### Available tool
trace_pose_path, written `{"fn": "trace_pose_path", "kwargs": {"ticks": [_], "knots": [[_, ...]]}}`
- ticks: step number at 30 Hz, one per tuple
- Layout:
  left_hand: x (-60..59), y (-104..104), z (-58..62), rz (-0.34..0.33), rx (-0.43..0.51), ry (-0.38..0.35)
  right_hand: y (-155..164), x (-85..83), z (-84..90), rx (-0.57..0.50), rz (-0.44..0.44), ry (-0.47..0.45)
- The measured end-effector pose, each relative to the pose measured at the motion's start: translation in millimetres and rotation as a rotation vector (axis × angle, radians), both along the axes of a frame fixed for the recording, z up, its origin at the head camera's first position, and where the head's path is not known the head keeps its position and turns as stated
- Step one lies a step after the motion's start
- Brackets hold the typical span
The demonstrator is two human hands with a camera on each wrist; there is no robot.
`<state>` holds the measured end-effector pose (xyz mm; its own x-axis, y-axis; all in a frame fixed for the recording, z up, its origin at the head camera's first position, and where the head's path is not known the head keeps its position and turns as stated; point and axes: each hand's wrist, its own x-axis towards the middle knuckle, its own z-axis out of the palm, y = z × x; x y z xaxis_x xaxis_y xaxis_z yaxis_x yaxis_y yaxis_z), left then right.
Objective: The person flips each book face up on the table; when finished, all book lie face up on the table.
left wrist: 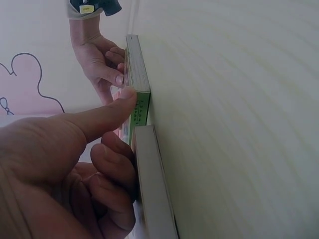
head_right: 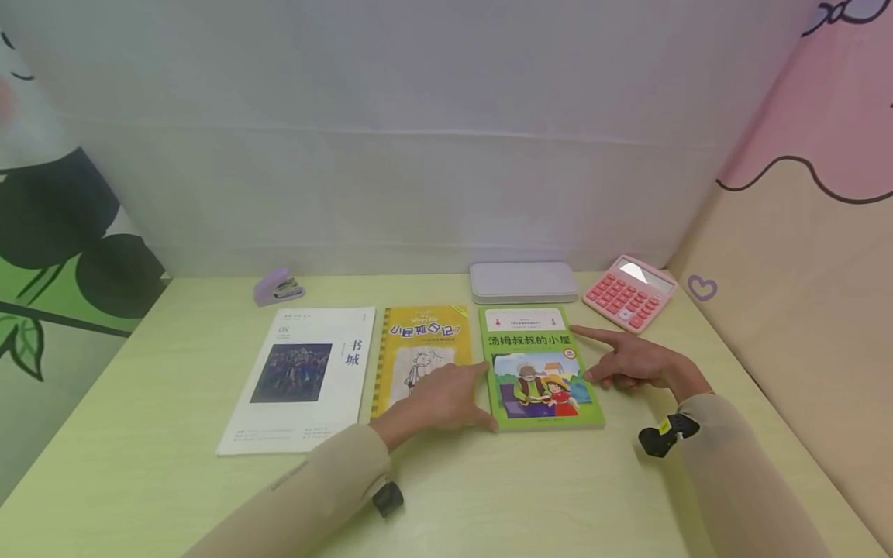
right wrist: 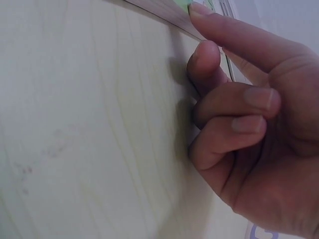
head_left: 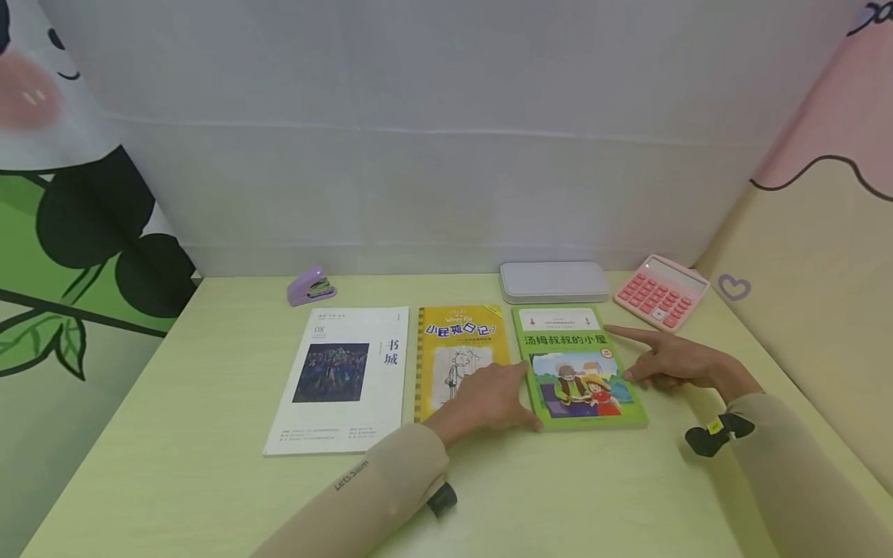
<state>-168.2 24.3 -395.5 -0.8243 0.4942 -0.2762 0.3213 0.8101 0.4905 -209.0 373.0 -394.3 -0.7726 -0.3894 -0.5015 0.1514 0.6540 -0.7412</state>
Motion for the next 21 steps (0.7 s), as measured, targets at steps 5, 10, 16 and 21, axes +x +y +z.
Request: {"fn": "trace_pose_path", "kwargs": {"ticks": [5,10,16,21], "knots": [[0.7,-0.3,0.3,0.011,0.007,-0.019,-0.8,-0.7,-1.1,-0.003,0.001,-0.003],[0.5,-0.7,0.1,0.015,0.004,-0.015,-1.0,-2.0,-1.8,-0.01,0.004,-0.007],[0.2,-1.2,-0.2,0.018,0.014,-0.014,-0.5,-2.5,-2.1,-0.022,0.004,0.001],[0.6,-4.8,1.5,0.032,0.036,-0.038,0.1,1.3,-3.0,-0.044,-0.031,0.006]]}}
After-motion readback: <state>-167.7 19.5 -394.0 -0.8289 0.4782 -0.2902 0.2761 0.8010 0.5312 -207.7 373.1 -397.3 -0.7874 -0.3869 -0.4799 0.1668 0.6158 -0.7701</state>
